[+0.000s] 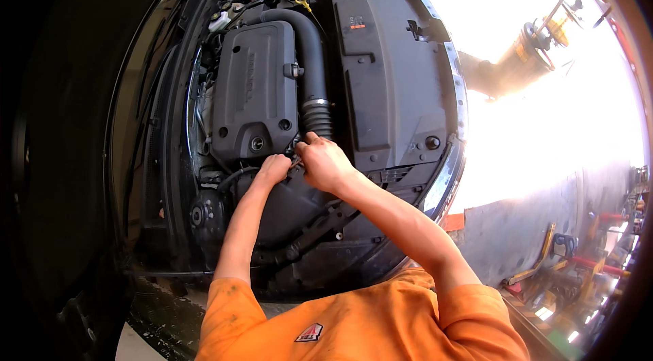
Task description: The person loosens components in the car's engine bay using a screwdriver and by hand, specifically working around the air filter housing and connected hoses.
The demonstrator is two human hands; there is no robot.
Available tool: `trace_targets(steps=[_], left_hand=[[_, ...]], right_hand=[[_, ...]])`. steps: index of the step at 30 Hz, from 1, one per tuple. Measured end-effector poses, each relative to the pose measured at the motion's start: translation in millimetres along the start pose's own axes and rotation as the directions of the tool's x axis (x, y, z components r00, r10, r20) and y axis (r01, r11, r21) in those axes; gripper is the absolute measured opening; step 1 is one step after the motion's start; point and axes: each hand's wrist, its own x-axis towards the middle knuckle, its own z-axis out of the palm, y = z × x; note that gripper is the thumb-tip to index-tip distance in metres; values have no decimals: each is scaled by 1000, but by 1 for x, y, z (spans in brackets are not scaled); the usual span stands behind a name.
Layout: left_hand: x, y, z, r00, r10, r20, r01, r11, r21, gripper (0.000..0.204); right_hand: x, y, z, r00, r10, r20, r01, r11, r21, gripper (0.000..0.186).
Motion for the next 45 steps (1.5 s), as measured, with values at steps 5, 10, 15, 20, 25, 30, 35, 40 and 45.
trace_targets(steps=[5, 10, 15, 20, 25, 30, 35, 40, 45], left_hand=[[-4, 1, -4, 999, -30, -35, 29, 1000, -6, 13], [2, -6, 5, 997, -64, -48, 63, 998, -11, 15], [-12, -12, 2, 994, -99, -50, 94, 990, -104, 22], [4, -5, -2, 996, -87, 38, 87, 996, -15, 23], [-5, -8, -6, 998, -55, -3, 55, 994, -91, 24], [2, -7, -6, 998, -46, 33, 45, 998, 41, 17], [-1, -9, -1, 1000, -23, 10, 23, 1000, 8, 14], [-2, -7, -11, 1000, -19, 7, 19, 1000, -24, 13], [-5, -6, -8, 990, -132, 54, 131, 991, 19, 17]], right_hand=[[-41, -6, -42, 973, 121, -198, -61, 957, 285, 24], [-99, 16, -61, 892, 352, -283, -94, 758, 646, 22], [-167, 32, -78, 821, 523, -229, -119, 549, 827, 21], [-219, 49, -85, 735, 641, -223, -150, 474, 868, 20], [-228, 55, -84, 717, 669, -197, -155, 428, 890, 19], [-215, 56, -83, 747, 646, -157, -176, 420, 890, 19], [-197, 53, -81, 785, 598, -162, -164, 453, 877, 19], [-188, 53, -77, 806, 571, -155, -181, 487, 854, 21], [-180, 56, -71, 792, 602, -103, -186, 398, 898, 20]])
